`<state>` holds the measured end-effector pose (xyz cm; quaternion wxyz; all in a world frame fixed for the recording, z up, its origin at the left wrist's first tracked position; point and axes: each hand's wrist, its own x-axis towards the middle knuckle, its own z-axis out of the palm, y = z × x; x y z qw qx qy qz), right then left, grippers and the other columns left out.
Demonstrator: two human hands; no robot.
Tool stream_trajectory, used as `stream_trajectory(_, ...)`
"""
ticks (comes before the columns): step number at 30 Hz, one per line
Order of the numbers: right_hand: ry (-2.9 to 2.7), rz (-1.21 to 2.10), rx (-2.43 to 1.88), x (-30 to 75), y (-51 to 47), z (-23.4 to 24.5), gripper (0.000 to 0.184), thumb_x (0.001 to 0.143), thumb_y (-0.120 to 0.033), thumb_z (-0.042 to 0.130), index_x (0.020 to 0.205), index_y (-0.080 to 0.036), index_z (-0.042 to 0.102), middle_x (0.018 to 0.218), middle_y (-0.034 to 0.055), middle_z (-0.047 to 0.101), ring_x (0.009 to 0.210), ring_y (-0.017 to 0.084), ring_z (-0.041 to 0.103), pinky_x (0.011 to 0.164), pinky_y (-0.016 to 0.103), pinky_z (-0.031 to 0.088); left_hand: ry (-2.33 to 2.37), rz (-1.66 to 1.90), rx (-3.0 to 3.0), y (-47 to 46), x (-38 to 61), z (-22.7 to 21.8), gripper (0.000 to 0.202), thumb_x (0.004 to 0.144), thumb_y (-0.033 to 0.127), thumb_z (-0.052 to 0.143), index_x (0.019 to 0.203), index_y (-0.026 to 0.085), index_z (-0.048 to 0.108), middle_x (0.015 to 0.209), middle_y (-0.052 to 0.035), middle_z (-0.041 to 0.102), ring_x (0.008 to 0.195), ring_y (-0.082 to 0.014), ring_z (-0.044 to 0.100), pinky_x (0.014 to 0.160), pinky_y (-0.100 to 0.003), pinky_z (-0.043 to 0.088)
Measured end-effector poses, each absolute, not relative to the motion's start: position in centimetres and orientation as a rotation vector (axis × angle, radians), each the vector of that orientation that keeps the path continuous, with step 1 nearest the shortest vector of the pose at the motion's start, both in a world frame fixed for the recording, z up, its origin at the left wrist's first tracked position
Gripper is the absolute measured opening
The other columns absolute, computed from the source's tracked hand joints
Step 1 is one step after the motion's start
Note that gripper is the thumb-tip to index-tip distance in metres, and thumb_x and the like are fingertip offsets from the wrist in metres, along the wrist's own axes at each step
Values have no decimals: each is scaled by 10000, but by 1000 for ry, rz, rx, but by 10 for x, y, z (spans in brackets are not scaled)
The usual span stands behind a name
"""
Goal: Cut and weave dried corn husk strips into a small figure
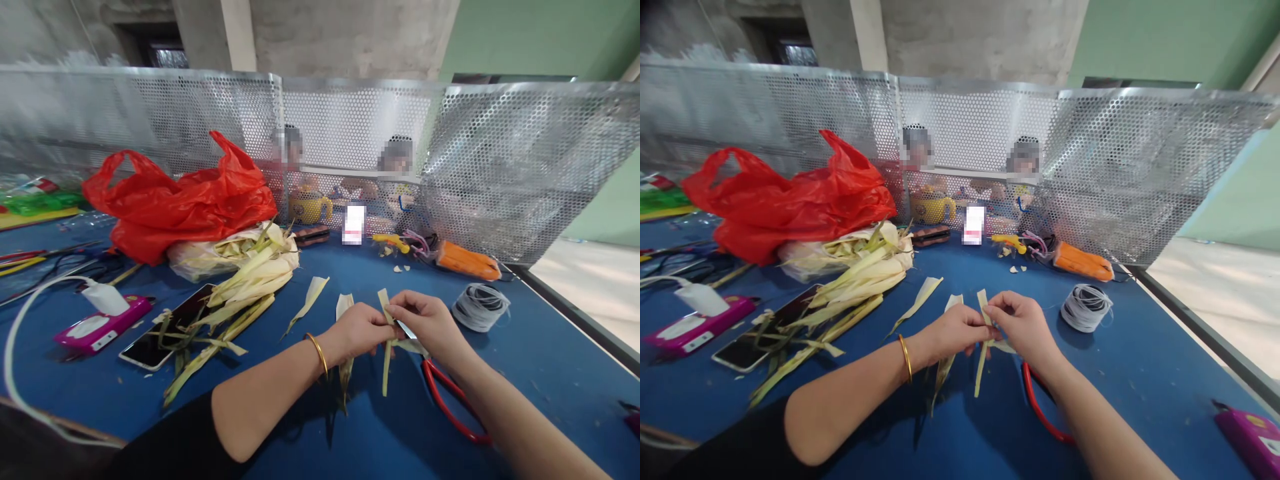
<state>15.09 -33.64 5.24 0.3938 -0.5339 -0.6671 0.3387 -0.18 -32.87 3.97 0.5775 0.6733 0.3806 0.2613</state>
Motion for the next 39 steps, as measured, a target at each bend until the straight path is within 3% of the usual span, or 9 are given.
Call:
stream_trajectory(6, -1676, 543, -1374, 144, -340, 49, 240, 788, -385, 561, 659, -185, 593, 665, 17, 606, 654, 160, 530, 621, 269, 407, 812, 511, 1534, -327, -7, 44, 398, 662, 496, 698, 501, 156, 568, 428, 43, 488, 425, -74, 422, 485, -222, 322)
stream_trajectory(11, -1711, 713, -1401, 165, -330, 61, 382, 809, -510, 498, 743, -175, 668, 717, 36, 658, 703, 183, 571, 651, 282, 427, 899, 633, 1262, -318, -8, 43, 533, 716, 658, 564, 693, 131, 637, 608, -29, 626, 425, -62, 413, 423, -218, 213)
stream_trajectory(14, -1879, 788, -1423, 177, -327, 66, 344, 781, -509, 556, 795, -190, 684, 694, 10, 653, 660, 167, 560, 604, 265, 412, 901, 634, 1131, -313, -10, 42, 595, 743, 697, 499, 780, 126, 658, 668, -50, 654, 422, -56, 419, 411, -212, 160)
stream_trajectory(22, -1923, 572, -1589, 173, -328, 60, 318, 822, -431, 513, 629, -199, 612, 492, -30, 546, 497, 129, 482, 517, 242, 353, 911, 628, 1164, -315, -10, 42, 325, 670, 421, 753, 696, 105, 679, 637, -43, 662, 447, -47, 460, 431, -192, 277)
stream_trajectory(24, -1895, 430, -1587, 173, -327, 57, 293, 838, -411, 505, 679, -202, 635, 555, -14, 592, 538, 141, 519, 534, 246, 369, 896, 631, 1109, -316, -9, 42, 281, 685, 375, 757, 700, 101, 694, 614, -42, 660, 442, -52, 483, 442, -191, 316)
stream_trajectory(28, -1789, -53, -1469, 171, -334, 64, 258, 855, -397, 529, 954, -205, 671, 964, 63, 682, 747, 183, 605, 675, 284, 419, 909, 770, 948, -315, -7, 42, 259, 691, 332, 771, 812, 108, 724, 685, -63, 697, 520, -88, 583, 481, -192, 385)
stream_trajectory(30, -1784, -221, -1404, 167, -342, 70, 250, 877, -400, 521, 868, -205, 677, 891, 59, 679, 750, 183, 602, 704, 287, 406, 871, 856, 876, -314, -6, 43, 265, 650, 285, 806, 833, 111, 725, 761, -87, 717, 621, -122, 637, 535, -205, 432)
stream_trajectory(35, -2059, 184, -1471, 145, -353, 59, 352, 884, -433, 513, 633, -209, 617, 604, -5, 605, 563, 132, 525, 538, 241, 327, 769, 1031, 755, -313, -2, 42, 194, 599, 149, 813, 764, 96, 725, 811, -104, 725, 742, -147, 659, 677, -227, 486)
stream_trajectory(39, -1980, 433, -1543, 132, -349, 36, 357, 875, -391, 498, 576, -198, 530, 554, -20, 578, 526, 121, 491, 514, 226, 305, 781, 1050, 705, -316, 2, 39, 174, 615, 129, 776, 779, 92, 731, 800, -109, 726, 660, -141, 635, 589, -225, 473)
